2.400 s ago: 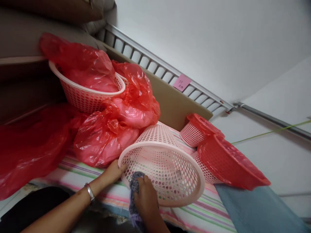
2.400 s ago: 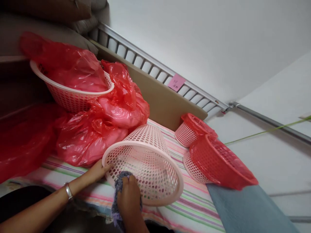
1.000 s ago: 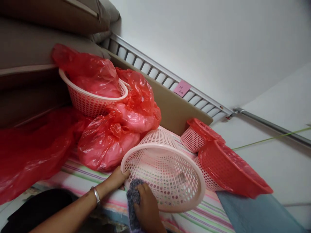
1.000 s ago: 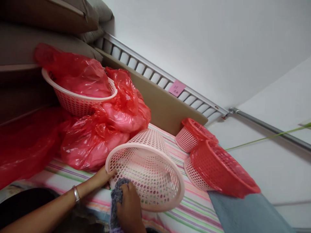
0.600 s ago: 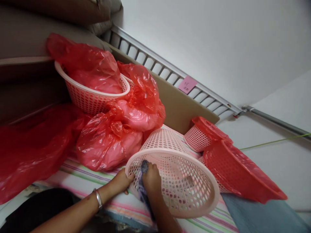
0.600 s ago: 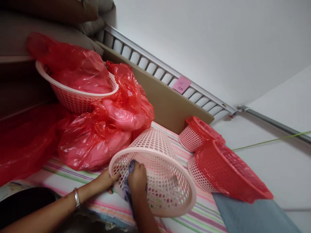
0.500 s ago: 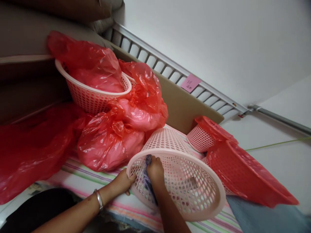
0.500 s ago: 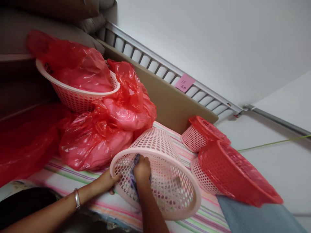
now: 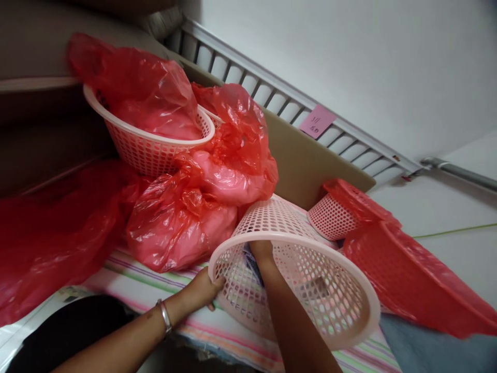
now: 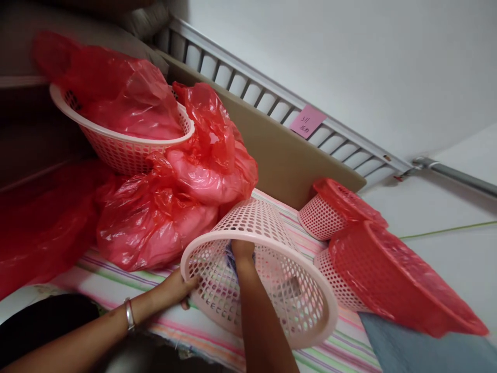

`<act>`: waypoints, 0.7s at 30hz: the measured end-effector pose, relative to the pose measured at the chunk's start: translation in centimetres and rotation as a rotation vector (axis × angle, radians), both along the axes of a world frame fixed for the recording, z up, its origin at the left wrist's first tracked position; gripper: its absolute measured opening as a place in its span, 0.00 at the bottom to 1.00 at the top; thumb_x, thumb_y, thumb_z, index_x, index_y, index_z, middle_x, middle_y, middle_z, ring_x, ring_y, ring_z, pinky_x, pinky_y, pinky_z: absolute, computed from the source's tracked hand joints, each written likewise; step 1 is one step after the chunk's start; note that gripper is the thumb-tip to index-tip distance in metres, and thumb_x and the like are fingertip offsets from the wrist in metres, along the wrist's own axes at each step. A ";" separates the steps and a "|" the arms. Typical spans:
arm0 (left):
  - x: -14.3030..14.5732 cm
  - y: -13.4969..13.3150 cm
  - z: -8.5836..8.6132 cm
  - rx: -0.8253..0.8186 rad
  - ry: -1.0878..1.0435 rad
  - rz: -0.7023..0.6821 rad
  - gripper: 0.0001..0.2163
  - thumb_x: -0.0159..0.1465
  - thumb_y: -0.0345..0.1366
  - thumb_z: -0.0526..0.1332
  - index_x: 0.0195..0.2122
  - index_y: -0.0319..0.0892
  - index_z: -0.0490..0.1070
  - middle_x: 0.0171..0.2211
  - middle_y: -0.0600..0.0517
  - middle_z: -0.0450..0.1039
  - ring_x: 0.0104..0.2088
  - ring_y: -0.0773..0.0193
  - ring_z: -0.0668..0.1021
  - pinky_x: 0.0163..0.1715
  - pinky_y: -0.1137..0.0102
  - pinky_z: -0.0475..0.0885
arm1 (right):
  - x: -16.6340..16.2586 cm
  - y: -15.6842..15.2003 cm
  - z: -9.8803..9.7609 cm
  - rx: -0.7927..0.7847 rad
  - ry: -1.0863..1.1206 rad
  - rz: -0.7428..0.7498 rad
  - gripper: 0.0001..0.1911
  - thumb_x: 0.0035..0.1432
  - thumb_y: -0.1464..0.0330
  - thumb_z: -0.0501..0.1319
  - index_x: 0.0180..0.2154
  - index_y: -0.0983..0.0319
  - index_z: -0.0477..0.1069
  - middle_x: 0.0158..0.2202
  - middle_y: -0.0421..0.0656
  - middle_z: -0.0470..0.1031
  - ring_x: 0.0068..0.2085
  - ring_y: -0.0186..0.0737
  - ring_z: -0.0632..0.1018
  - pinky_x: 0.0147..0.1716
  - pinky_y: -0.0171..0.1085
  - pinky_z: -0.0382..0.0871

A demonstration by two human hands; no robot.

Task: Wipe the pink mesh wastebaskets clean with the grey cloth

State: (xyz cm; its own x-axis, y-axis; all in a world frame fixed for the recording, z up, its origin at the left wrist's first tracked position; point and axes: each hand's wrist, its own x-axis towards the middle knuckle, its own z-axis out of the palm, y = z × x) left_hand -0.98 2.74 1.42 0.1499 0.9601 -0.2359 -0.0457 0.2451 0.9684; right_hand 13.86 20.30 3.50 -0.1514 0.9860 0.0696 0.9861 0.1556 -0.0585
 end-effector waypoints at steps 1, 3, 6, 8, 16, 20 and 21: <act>0.0 0.0 0.0 0.004 0.006 0.000 0.19 0.59 0.38 0.53 0.50 0.36 0.64 0.35 0.44 0.73 0.21 0.68 0.75 0.09 0.81 0.68 | 0.1 -0.6 0.1 -0.009 -0.023 -0.013 0.18 0.56 0.73 0.50 0.46 0.64 0.71 0.43 0.50 0.75 0.46 0.44 0.73 0.45 0.37 0.63; 0.0 -0.1 0.0 0.014 0.015 -0.001 0.19 0.59 0.38 0.53 0.50 0.37 0.64 0.35 0.44 0.73 0.22 0.67 0.75 0.09 0.81 0.68 | 0.0 -2.4 0.2 -0.026 -0.070 -0.027 0.18 0.54 0.75 0.50 0.46 0.66 0.71 0.43 0.52 0.74 0.45 0.45 0.74 0.43 0.37 0.64; 0.0 -0.1 0.1 0.022 0.025 -0.004 0.18 0.59 0.37 0.53 0.50 0.37 0.65 0.35 0.45 0.73 0.21 0.67 0.75 0.09 0.80 0.68 | -0.2 -6.7 0.5 -0.035 -0.114 0.009 0.19 0.52 0.76 0.50 0.44 0.66 0.72 0.41 0.52 0.74 0.43 0.44 0.74 0.42 0.36 0.64; 0.1 -0.1 0.0 0.021 0.035 -0.004 0.18 0.58 0.37 0.53 0.49 0.37 0.66 0.34 0.46 0.73 0.20 0.68 0.75 0.09 0.80 0.68 | -0.5 -10.2 0.7 -0.038 -0.130 0.043 0.19 0.51 0.76 0.51 0.43 0.65 0.72 0.42 0.52 0.73 0.44 0.44 0.73 0.43 0.36 0.63; 0.3 -0.3 -0.4 0.030 0.030 0.025 0.16 0.58 0.38 0.54 0.46 0.37 0.68 0.30 0.49 0.72 0.17 0.70 0.74 0.09 0.79 0.68 | 0.7 -20.5 0.5 -0.072 -0.118 0.165 0.25 0.48 0.76 0.52 0.49 0.63 0.69 0.49 0.52 0.69 0.49 0.47 0.70 0.48 0.39 0.61; 0.2 -0.3 -0.4 0.045 0.025 0.016 0.16 0.58 0.37 0.53 0.45 0.37 0.68 0.30 0.49 0.73 0.18 0.69 0.75 0.09 0.80 0.68 | 1.0 -19.1 0.5 -0.065 -0.108 0.147 0.22 0.49 0.76 0.50 0.46 0.62 0.70 0.44 0.50 0.71 0.45 0.45 0.72 0.46 0.38 0.62; 0.2 -0.3 -0.4 0.048 0.024 0.012 0.16 0.58 0.37 0.53 0.46 0.37 0.68 0.30 0.48 0.73 0.18 0.68 0.75 0.09 0.80 0.68 | 0.9 -18.1 0.5 -0.055 -0.112 0.120 0.22 0.50 0.76 0.49 0.46 0.62 0.71 0.43 0.50 0.72 0.44 0.45 0.73 0.44 0.37 0.63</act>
